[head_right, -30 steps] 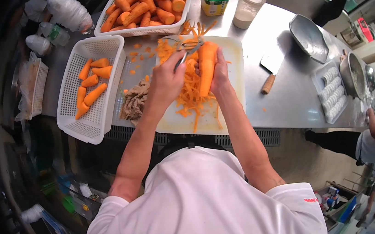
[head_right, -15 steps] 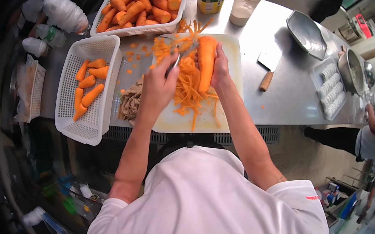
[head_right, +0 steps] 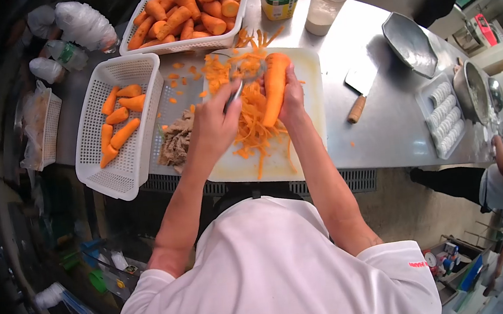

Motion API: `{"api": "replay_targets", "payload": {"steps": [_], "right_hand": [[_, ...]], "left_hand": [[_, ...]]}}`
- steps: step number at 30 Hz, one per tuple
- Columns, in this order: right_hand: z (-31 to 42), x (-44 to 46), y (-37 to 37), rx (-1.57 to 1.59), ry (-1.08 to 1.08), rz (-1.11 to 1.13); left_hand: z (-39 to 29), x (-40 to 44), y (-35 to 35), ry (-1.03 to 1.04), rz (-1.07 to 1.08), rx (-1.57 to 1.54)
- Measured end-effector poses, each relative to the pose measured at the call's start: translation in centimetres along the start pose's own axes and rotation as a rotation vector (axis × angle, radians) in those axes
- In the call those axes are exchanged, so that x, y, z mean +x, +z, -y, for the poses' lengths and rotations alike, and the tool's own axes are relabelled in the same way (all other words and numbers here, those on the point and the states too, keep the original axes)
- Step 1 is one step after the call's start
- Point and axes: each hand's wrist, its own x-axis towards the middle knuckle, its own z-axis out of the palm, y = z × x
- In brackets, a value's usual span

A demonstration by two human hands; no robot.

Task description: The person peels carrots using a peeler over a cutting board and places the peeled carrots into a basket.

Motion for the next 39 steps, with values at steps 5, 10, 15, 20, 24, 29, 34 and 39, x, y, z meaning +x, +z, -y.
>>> {"api": "replay_targets", "payload": {"steps": [5, 10, 15, 20, 24, 29, 34, 39], "right_hand": [[-1.0, 0.2, 0.4, 0.086, 0.000, 0.037], [-0.1, 1.1, -2.3, 0.091, -0.055, -0.108], [-0.1, 0.8, -2.6, -0.011, -0.015, 0.024], [-0.8, 0.0, 0.0, 0.014, 0.027, 0.078], [0.9, 0.1, 0.0, 0.073, -0.062, -0.079], [0.5, 2.1, -3.5, 0.001, -0.073, 0.014], [-0.4, -0.7, 0.1, -0.025, 0.059, 0.117], [-0.1, 0.7, -1.5, -0.026, -0.048, 0.012]], "left_hand": [[2.9, 0.4, 4.7, 0.056, 0.016, 0.126], [2.2, -6.4, 0.4, 0.003, 0.326, 0.096], [0.2, -1.1, 0.2, 0.014, 0.093, 0.030], [3.0, 2.3, 4.2, 0.035, 0.034, 0.098], [1.6, -5.1, 3.1, 0.001, 0.234, 0.146], [0.2, -4.8, -0.2, -0.023, 0.268, 0.022], [2.3, 2.8, 3.4, 0.025, 0.044, 0.083], [1.7, -4.0, 4.2, 0.057, 0.133, 0.181]]}}
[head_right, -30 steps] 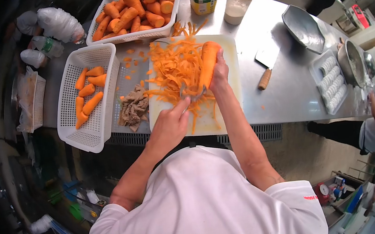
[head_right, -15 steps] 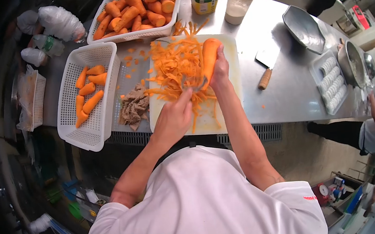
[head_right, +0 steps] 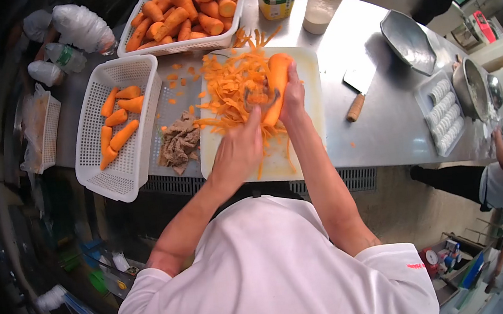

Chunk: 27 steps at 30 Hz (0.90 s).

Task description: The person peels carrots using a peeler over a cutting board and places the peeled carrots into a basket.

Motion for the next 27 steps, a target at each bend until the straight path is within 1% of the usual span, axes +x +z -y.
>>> {"api": "replay_targets", "payload": {"steps": [2, 3, 5, 6, 7, 9, 11, 13, 15, 17, 18, 19, 20, 21, 23, 24, 26, 27], "right_hand": [[0.4, 0.6, -1.3, -0.007, -0.035, -0.045], [0.6, 1.2, -1.8, -0.020, -0.068, -0.080], [0.9, 1.2, -2.6, 0.040, -0.044, -0.093], [1.4, 1.0, -2.0, 0.003, -0.033, -0.041], [1.5, 0.8, -1.3, -0.033, -0.019, 0.016], [1.0, -0.5, 0.2, -0.045, 0.023, 0.017], [0.6, -1.3, 2.0, -0.063, 0.061, 0.016], [0.3, -1.7, 3.5, 0.123, 0.066, 0.021], [0.4, -0.5, 1.8, 0.112, 0.060, 0.033], [0.8, -0.2, 0.3, 0.104, 0.056, 0.024], [1.2, -0.3, 0.3, 0.097, 0.013, -0.038], [1.5, -0.1, 0.3, 0.088, -0.028, -0.093], [0.7, 1.4, -2.1, 0.066, -0.027, -0.003], [0.8, 1.2, -2.4, 0.067, -0.029, -0.012], [0.9, 1.2, -2.2, 0.024, 0.022, 0.029], [0.7, 0.8, -1.4, 0.021, 0.031, 0.039], [0.4, -0.9, 0.9, 0.010, 0.073, 0.030], [0.5, -1.5, 2.4, 0.003, 0.078, 0.039]], "left_hand": [[0.0, -3.1, -0.9, -0.061, 0.166, 0.014], [0.0, -3.2, -2.2, -0.056, 0.167, 0.017], [-0.5, -3.7, -4.3, -0.054, 0.318, -0.103], [-0.5, -2.5, -4.3, -0.037, 0.213, -0.048], [-0.6, -0.8, -4.5, -0.042, 0.202, -0.045], [-1.1, 3.4, -4.5, -0.082, 0.006, -0.126], [0.8, 6.8, -1.8, -0.078, -0.035, -0.092], [1.5, 6.6, -0.1, -0.070, -0.063, -0.054], [0.6, 3.2, 1.1, -0.046, -0.023, 0.034], [-0.2, -1.1, 0.9, -0.051, 0.102, 0.106], [-0.3, -2.5, -0.1, -0.050, 0.111, 0.105], [-0.4, -3.5, -1.6, -0.061, 0.212, 0.041], [-0.7, -3.8, -2.6, -0.071, 0.315, -0.023], [-1.4, -3.5, -3.3, -0.069, 0.323, -0.026], [-2.0, -1.5, -4.4, -0.093, 0.181, -0.045], [-1.2, 0.3, -3.6, -0.011, -0.006, -0.064], [-0.1, 4.8, -2.4, -0.017, -0.104, -0.089], [0.3, 5.6, -1.3, -0.020, -0.115, -0.089]]}}
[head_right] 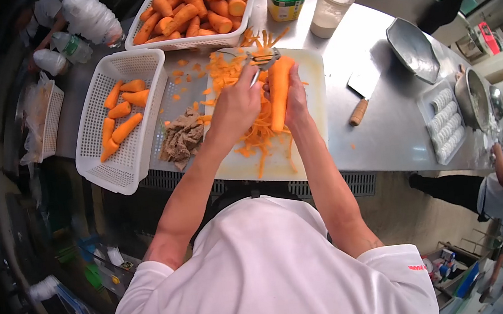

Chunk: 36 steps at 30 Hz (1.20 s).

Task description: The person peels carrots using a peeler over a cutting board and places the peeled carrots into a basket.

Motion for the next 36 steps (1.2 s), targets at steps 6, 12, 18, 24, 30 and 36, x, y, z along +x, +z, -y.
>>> {"api": "replay_targets", "payload": {"steps": [6, 12, 18, 24, 30, 36], "right_hand": [[0.4, 2.6, -3.8, 0.029, -0.043, -0.079], [0.8, 2.7, -3.5, 0.030, -0.089, -0.021], [0.0, 0.1, 1.4, 0.121, -0.028, -0.040], [0.7, 2.6, -3.7, 0.045, -0.117, -0.012], [0.1, 2.1, -2.1, 0.046, -0.009, 0.030], [0.4, 2.5, -1.1, 0.076, -0.066, 0.045]], "left_hand": [[-0.9, -7.7, 0.8, -0.060, 0.276, 0.163], [-2.2, -5.0, -3.5, -0.060, 0.211, 0.042], [0.6, -0.5, 1.4, 0.015, 0.045, 0.113], [-1.1, -8.1, -2.6, -0.081, 0.432, 0.096], [-1.5, 0.1, -3.4, -0.009, 0.079, 0.015], [-0.7, -3.2, 1.0, -0.031, 0.156, 0.131]]}}
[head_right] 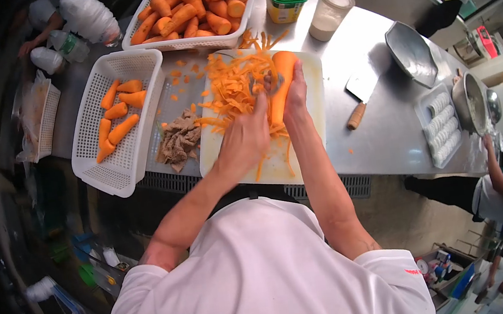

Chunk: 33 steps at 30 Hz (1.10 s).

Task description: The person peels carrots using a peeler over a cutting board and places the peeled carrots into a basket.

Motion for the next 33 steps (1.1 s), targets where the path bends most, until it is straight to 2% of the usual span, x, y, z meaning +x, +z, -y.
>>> {"api": "replay_targets", "payload": {"steps": [2, 3, 5, 6, 8, 11, 14, 16, 18, 20, 21, 22, 24, 26, 28, 32, 33], "right_hand": [[0.2, 1.5, -3.2, -0.012, -0.007, 0.017], [0.4, 2.2, -4.0, 0.101, -0.025, -0.013], [0.8, 2.8, -4.1, 0.316, -0.012, -0.062], [1.3, 2.3, -3.7, 0.319, -0.018, -0.067], [1.9, 1.5, -3.0, 0.249, 0.028, -0.086], [1.8, 0.2, -3.4, 0.251, 0.148, 0.015], [1.8, -2.8, -1.9, 0.246, 0.253, 0.015], [1.2, -5.0, -1.1, 0.185, 0.217, 0.049], [0.8, -6.2, -1.4, 0.140, 0.311, 0.235], [0.6, -7.7, -0.8, 0.048, 0.317, 0.211], [0.4, -8.3, -0.6, -0.036, 0.328, 0.227], [0.1, -8.8, -0.2, -0.120, 0.340, 0.243], [-0.3, -9.6, 1.2, -0.212, 0.305, 0.231], [-1.2, -9.4, 0.8, -0.415, 0.364, 0.259], [-1.2, -10.1, 1.9, -0.394, 0.373, 0.227], [-1.0, -10.7, 1.3, -0.446, 0.425, 0.278], [-0.8, -10.8, 1.2, -0.441, 0.425, 0.265]], "left_hand": [[0.4, -4.3, 0.6, -0.015, 0.073, -0.038], [0.6, -5.6, -0.1, -0.015, 0.077, -0.037], [0.9, -7.2, -2.6, -0.076, 0.326, -0.137], [1.1, -7.3, -3.6, -0.072, 0.333, -0.136], [1.8, -7.3, -5.3, -0.176, 0.261, -0.133], [5.1, -6.3, -6.4, -0.004, 0.067, -0.086], [5.6, -4.6, -9.6, -0.071, 0.077, -0.018], [7.5, -3.5, -10.8, -0.063, 0.029, -0.058], [7.8, -2.2, -12.8, -0.164, -0.023, -0.510], [9.1, -0.4, -13.7, 0.017, -0.165, -0.662], [9.7, 1.0, -13.2, 0.142, -0.311, -0.776], [10.4, 2.6, -12.3, 0.145, -0.309, -0.775], [10.9, 5.4, -9.8, 0.122, -0.523, -1.347], [8.8, 7.3, -6.4, 0.003, -0.516, -1.349], [7.4, 8.0, -2.8, -0.088, -0.425, -1.268], [10.3, 11.5, 1.3, -0.018, -0.353, -1.208], [10.8, 12.1, 1.5, -0.119, -0.326, -1.229]]}}
